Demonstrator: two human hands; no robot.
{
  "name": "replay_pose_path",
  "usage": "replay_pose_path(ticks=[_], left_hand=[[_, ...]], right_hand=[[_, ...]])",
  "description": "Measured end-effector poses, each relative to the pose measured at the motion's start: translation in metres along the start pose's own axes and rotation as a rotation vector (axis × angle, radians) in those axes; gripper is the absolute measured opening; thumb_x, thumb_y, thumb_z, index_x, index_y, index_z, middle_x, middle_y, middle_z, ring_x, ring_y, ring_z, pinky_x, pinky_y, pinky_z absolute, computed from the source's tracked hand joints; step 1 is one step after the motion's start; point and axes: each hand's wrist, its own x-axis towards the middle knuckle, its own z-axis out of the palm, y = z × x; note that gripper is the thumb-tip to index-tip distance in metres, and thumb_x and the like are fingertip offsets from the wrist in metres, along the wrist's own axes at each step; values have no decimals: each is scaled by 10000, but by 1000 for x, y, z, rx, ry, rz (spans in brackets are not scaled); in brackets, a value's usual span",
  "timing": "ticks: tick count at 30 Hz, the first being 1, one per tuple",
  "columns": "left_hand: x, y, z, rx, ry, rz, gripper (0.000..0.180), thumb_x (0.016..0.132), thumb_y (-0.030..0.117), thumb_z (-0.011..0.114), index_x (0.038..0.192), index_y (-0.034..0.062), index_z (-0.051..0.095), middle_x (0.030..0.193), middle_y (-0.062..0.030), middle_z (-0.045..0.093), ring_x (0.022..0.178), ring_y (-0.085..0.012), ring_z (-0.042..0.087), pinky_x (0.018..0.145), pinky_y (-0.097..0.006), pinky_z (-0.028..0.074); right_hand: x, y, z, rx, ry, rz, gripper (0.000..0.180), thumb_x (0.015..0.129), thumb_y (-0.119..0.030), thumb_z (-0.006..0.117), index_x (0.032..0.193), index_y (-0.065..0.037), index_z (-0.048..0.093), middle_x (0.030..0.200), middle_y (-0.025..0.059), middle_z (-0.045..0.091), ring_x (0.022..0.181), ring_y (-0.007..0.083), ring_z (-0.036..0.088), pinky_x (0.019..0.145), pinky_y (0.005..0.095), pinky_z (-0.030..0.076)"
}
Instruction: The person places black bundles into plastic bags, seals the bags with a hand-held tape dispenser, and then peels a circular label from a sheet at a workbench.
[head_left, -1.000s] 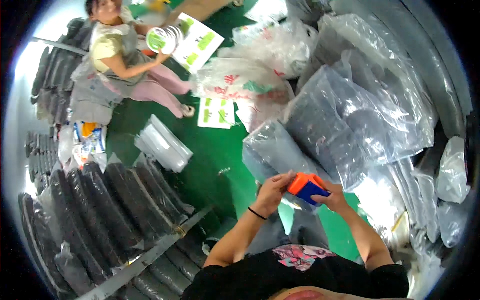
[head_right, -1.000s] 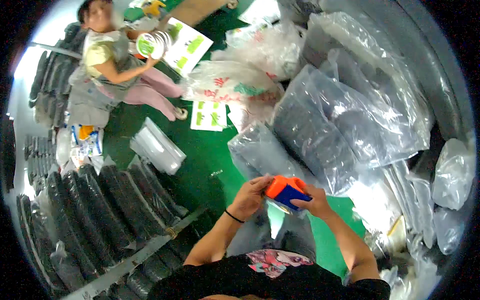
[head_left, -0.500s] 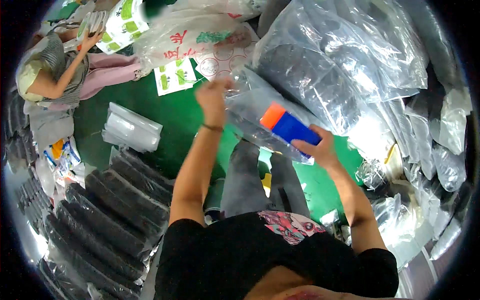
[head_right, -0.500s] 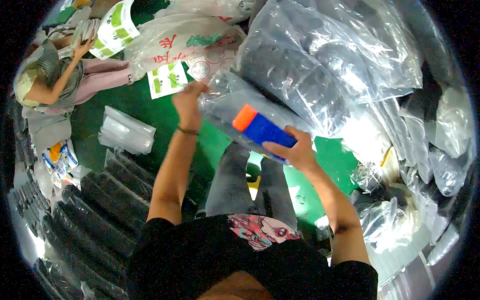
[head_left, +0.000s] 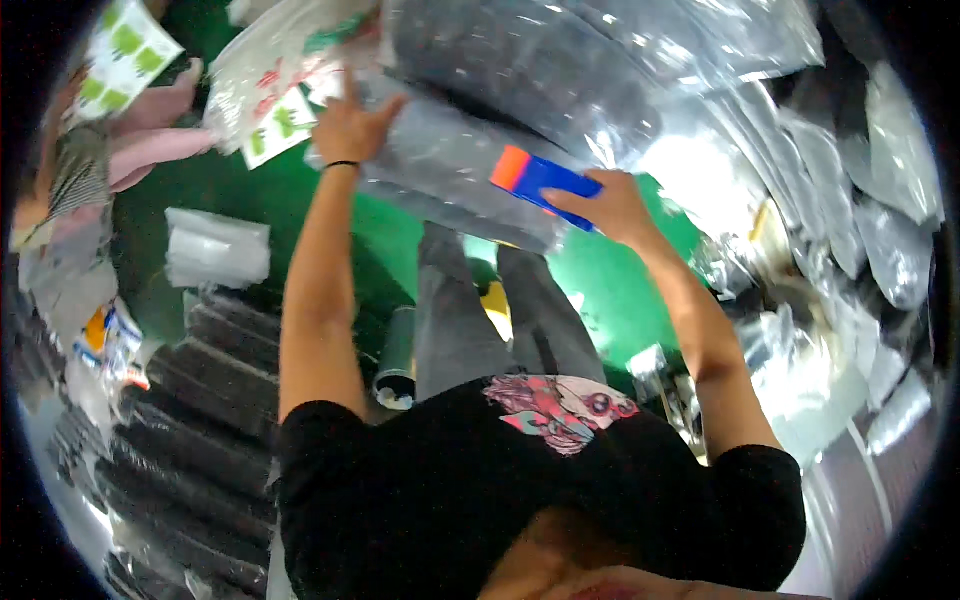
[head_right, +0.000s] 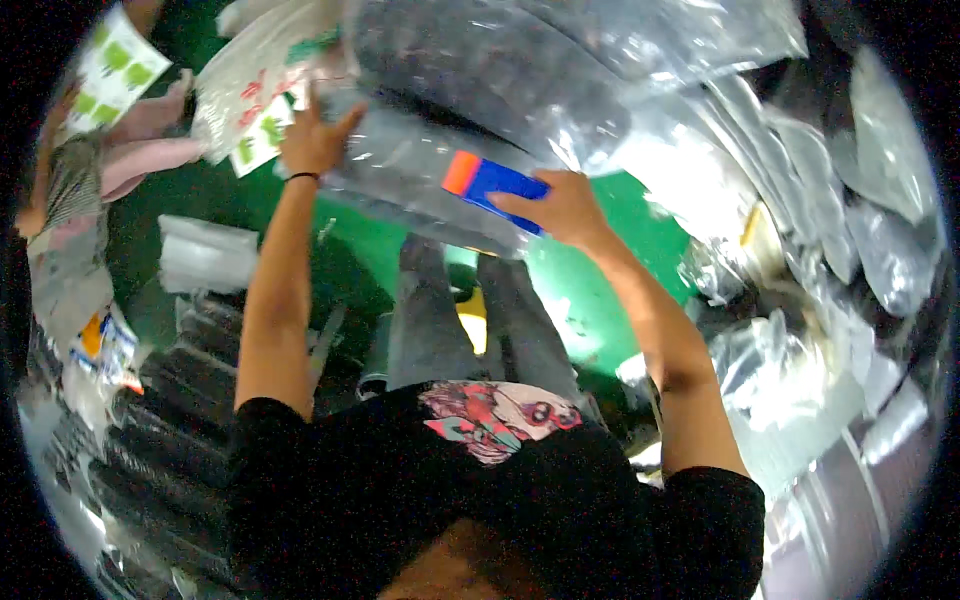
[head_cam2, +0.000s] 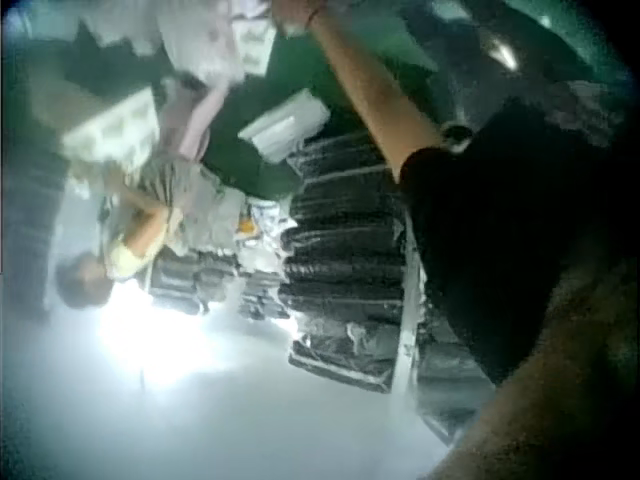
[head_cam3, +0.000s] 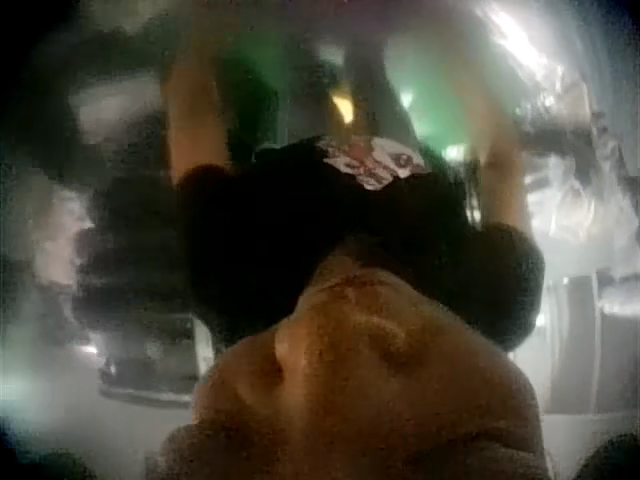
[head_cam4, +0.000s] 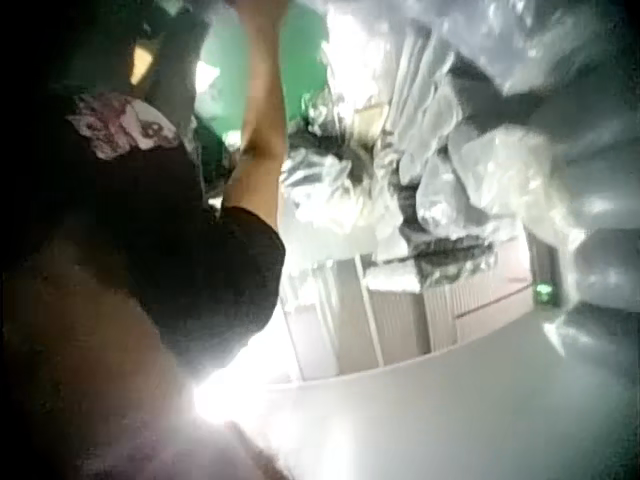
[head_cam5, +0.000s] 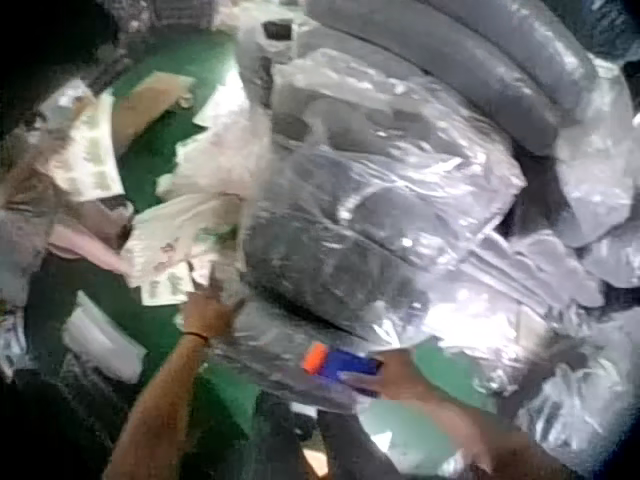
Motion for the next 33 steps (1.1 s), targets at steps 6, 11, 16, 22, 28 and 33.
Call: replay_pose_path(ticks=[6,11,16,22,28,33], left_hand=[[-5,27,3,134,130,37,961,806,807,542,1538,204,387,1135,-269,655,1012,-467,653,858,-527,516],[10,3,15,114,189,55,930,825,790,522,1530,196,404,1133,-255,661,1025,-441,656,870,-522,507],[-71,-36,12,96,291,60,841,850,711,553,1488,170,469,1133,-167,667,1093,-351,623,989,-482,439],[-221,-51,103,-789,893,-749,980,823,659,677,1574,153,302,1532,-222,377,1385,-398,393,1139,-506,323],[-318,-70,167,-2382,201,-1001,901,892,798,425,1523,155,409,1515,-89,463,1329,-316,472,1110,-488,380],[-456,-249,114,-2229,417,-814,815,953,674,489,1494,67,444,1445,-87,528,1296,-236,509,1126,-351,361]], right_hand=[[-17,215,27,-42,112,445,342,839,-339,788,828,1,760,762,70,737,676,144,678,620,307,525],[21,315,29,1099,-111,666,396,866,-314,762,1115,-7,733,863,33,728,727,207,680,692,355,553],[-31,183,-7,-645,21,189,470,871,-477,688,959,-16,718,860,240,709,758,391,703,679,468,556],[39,9,60,-552,573,-404,547,868,-552,687,941,-13,623,793,208,695,717,402,687,649,511,517],[110,13,269,-218,121,-205,685,801,-609,746,1062,20,674,983,261,710,968,423,683,838,465,523],[-37,-104,417,-191,62,-242,676,861,-598,672,1029,55,621,1090,289,659,1011,464,635,860,512,497]])
